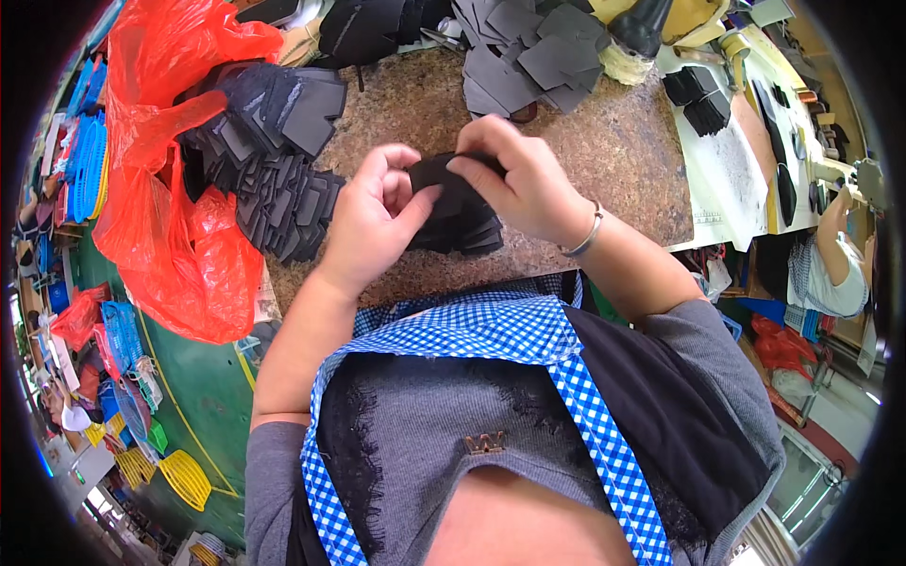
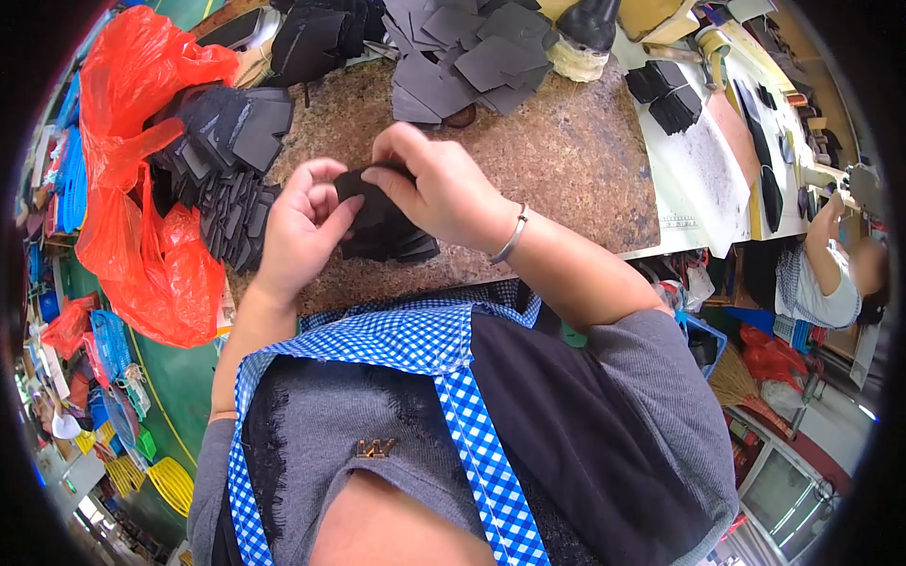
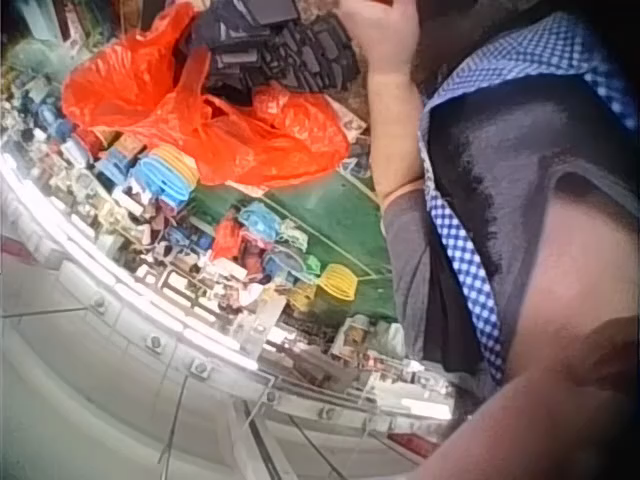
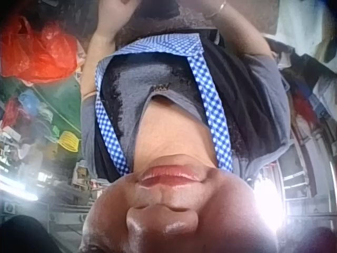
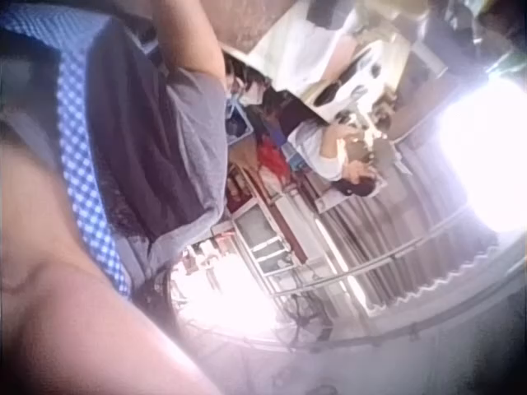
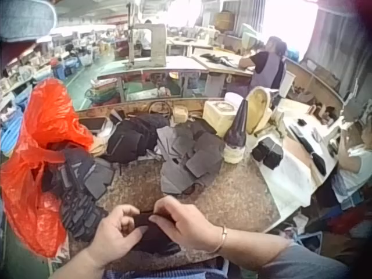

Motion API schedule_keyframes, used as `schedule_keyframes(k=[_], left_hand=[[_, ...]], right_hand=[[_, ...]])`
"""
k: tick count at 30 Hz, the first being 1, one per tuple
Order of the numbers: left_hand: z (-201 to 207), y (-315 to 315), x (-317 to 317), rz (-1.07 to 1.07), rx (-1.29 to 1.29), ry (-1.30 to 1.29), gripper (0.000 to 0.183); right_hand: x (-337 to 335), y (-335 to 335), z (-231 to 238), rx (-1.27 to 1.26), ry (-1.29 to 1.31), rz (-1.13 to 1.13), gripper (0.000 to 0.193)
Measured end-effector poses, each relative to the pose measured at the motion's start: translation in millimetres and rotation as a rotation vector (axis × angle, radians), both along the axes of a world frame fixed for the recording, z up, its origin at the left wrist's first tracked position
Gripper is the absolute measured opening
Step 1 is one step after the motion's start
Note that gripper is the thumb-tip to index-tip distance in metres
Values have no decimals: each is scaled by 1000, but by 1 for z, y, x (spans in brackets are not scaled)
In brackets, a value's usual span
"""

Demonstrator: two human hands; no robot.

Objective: Sorting and inspecting cut material components for shoe manufacturing.

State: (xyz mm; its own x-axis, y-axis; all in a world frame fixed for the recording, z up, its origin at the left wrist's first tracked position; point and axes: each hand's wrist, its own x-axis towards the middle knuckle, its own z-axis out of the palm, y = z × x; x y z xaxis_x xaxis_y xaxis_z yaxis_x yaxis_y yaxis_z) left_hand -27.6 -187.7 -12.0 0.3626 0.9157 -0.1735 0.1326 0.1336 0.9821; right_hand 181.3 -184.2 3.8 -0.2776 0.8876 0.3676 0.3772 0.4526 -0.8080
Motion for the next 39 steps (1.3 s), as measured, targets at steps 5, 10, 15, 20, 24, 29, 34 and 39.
schedule_keyframes(k=[5,10,15,20,24,29,34,39], left_hand=[[-9,-19,-4,116,162,117,36],[-10,-20,-5,110,280,287,36],[-13,-17,-4,54,391,580,34],[-8,-13,-4,-24,826,749,20],[8,18,-7,57,774,590,11],[2,116,-8,259,953,685,23],[-16,184,-12,417,788,1016,41],[-3,187,-6,386,655,1123,41]], right_hand=[[3,0,-2,-356,-90,63,25],[-2,-5,-7,-177,-243,-5,36],[-1,-3,-6,314,-393,27,29],[19,2,-5,288,-529,269,24],[69,62,3,465,-625,-449,27],[115,100,-10,186,-783,-480,46],[108,106,-1,-91,-763,-408,39],[102,88,-7,189,-698,-271,20]])
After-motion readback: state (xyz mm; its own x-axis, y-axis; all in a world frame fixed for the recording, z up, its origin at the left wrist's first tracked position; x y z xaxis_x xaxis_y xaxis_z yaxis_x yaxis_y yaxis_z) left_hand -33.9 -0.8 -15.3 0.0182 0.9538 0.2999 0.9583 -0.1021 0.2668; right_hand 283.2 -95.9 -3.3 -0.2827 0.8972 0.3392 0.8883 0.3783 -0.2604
